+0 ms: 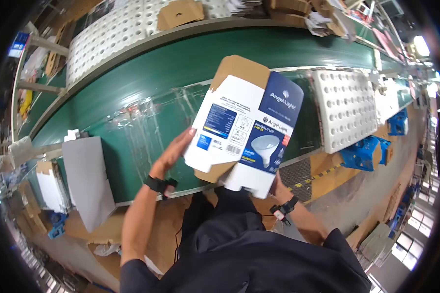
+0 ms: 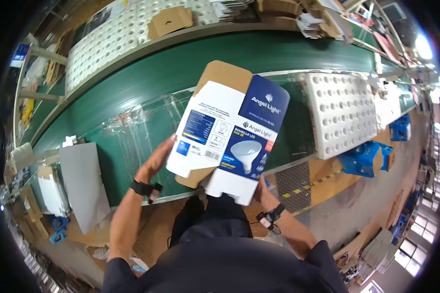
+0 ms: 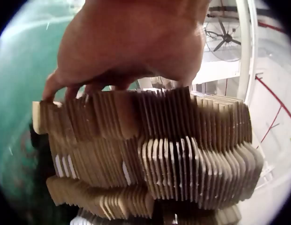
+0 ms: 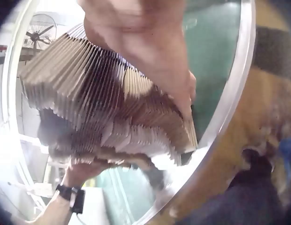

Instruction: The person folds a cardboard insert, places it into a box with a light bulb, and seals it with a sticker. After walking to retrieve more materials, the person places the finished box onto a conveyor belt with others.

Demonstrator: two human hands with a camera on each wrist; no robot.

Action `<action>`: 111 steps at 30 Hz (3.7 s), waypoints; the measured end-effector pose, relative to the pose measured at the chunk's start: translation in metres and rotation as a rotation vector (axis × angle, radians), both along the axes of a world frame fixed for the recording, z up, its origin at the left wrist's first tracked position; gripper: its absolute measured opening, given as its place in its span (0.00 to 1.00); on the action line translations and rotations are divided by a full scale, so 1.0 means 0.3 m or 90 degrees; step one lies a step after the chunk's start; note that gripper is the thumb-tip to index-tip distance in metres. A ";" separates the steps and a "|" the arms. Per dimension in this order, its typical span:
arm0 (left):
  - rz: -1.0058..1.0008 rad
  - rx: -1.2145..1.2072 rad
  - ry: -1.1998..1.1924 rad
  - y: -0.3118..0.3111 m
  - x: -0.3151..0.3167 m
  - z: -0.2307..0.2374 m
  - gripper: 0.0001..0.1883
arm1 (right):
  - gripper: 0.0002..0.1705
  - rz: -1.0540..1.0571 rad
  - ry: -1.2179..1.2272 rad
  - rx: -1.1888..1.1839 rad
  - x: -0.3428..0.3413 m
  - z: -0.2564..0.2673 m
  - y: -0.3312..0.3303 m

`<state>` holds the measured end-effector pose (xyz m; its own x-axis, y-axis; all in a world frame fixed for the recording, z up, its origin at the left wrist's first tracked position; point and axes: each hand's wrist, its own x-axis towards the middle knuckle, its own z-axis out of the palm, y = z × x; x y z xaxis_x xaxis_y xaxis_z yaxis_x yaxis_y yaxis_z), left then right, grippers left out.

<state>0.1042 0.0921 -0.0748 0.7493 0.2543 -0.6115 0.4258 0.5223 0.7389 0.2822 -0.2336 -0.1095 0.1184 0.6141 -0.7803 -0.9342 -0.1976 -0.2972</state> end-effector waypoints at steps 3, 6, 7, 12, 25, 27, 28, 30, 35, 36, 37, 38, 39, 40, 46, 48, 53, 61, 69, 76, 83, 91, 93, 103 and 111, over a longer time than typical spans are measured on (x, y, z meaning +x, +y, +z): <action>-0.037 -0.034 0.021 0.202 -0.101 0.057 0.36 | 0.37 -0.003 0.027 0.172 -0.178 -0.014 0.106; -0.018 -0.055 0.117 0.349 -0.275 0.092 0.32 | 0.39 0.068 0.049 0.244 -0.367 -0.088 0.208; 0.021 -0.083 0.159 0.383 -0.339 0.105 0.32 | 0.40 0.099 0.059 0.253 -0.410 -0.071 0.254; 0.089 -0.007 0.242 0.489 -0.553 0.193 0.32 | 0.43 0.359 -0.027 0.263 -0.533 -0.039 0.448; 0.250 0.035 0.208 -0.504 -0.852 0.316 0.10 | 0.24 0.499 -0.350 0.159 0.247 -0.041 0.997; 0.347 -0.213 0.215 -0.618 -0.760 0.125 0.18 | 0.23 0.444 -0.255 0.086 0.240 -0.128 1.000; 0.361 -0.202 0.109 -0.616 -0.738 0.028 0.21 | 0.20 0.448 -0.261 0.078 0.205 -0.055 0.970; 0.524 -0.236 -0.053 -0.597 -0.665 -0.082 0.22 | 0.19 0.468 -0.048 0.170 0.331 -0.291 0.818; 0.868 -0.225 -0.108 -0.471 -0.638 -0.180 0.23 | 0.21 0.577 -0.676 0.297 0.187 -0.682 0.264; 0.876 -0.226 -0.104 -0.427 -0.643 -0.139 0.25 | 0.21 0.568 -0.684 0.299 0.161 -0.534 0.168; 0.875 -0.229 -0.096 -0.386 -0.651 -0.093 0.29 | 0.21 0.599 -0.584 0.229 0.115 -0.389 0.145; 0.865 -0.206 -0.187 -0.400 -0.682 -0.215 0.31 | 0.22 0.625 -0.480 0.161 -0.011 -0.236 0.292; 0.815 -0.209 -0.118 -0.384 -0.707 -0.220 0.32 | 0.21 0.657 -0.493 0.089 0.036 -0.162 0.336; 0.801 -0.172 -0.127 -0.359 -0.681 -0.143 0.32 | 0.20 0.689 -0.503 0.018 0.122 -0.102 0.410; 0.712 -0.135 -0.126 -0.276 -0.635 -0.016 0.38 | 0.43 0.558 -0.316 0.172 0.093 -0.149 0.916; 0.717 -0.117 -0.104 -0.217 -0.650 -0.021 0.38 | 0.45 0.555 -0.123 0.149 -0.141 0.032 0.936; 0.525 0.046 -0.106 -0.118 -0.937 -0.313 0.35 | 0.44 0.471 -0.227 0.173 -0.385 -0.065 0.796; 0.617 0.157 0.067 -0.028 -0.950 0.158 0.32 | 0.45 0.453 -0.629 0.220 -0.381 0.236 0.902; 0.446 0.449 0.242 -0.061 -0.796 0.225 0.50 | 0.42 0.559 -1.228 0.211 -0.625 0.323 0.857; 0.432 0.544 0.355 -0.095 -0.733 0.236 0.55 | 0.28 0.332 -0.720 0.189 -0.576 0.368 0.889; 0.483 0.561 0.329 -0.085 -0.736 0.323 0.53 | 0.21 0.254 -0.484 0.317 -0.552 0.572 0.785; 0.486 0.903 0.295 -0.262 -0.349 0.745 0.64 | 0.25 0.521 -0.519 0.512 -0.250 0.628 0.392; 0.410 0.914 0.289 -0.322 -0.186 0.767 0.63 | 0.26 0.658 -0.597 0.559 -0.077 0.633 0.343; 0.014 1.102 0.222 -0.616 0.680 0.798 0.66 | 0.16 0.558 -0.733 0.412 0.859 0.790 0.184; -0.267 0.893 0.111 -0.867 0.897 0.696 0.78 | 0.13 0.486 -0.655 0.205 1.119 0.417 0.211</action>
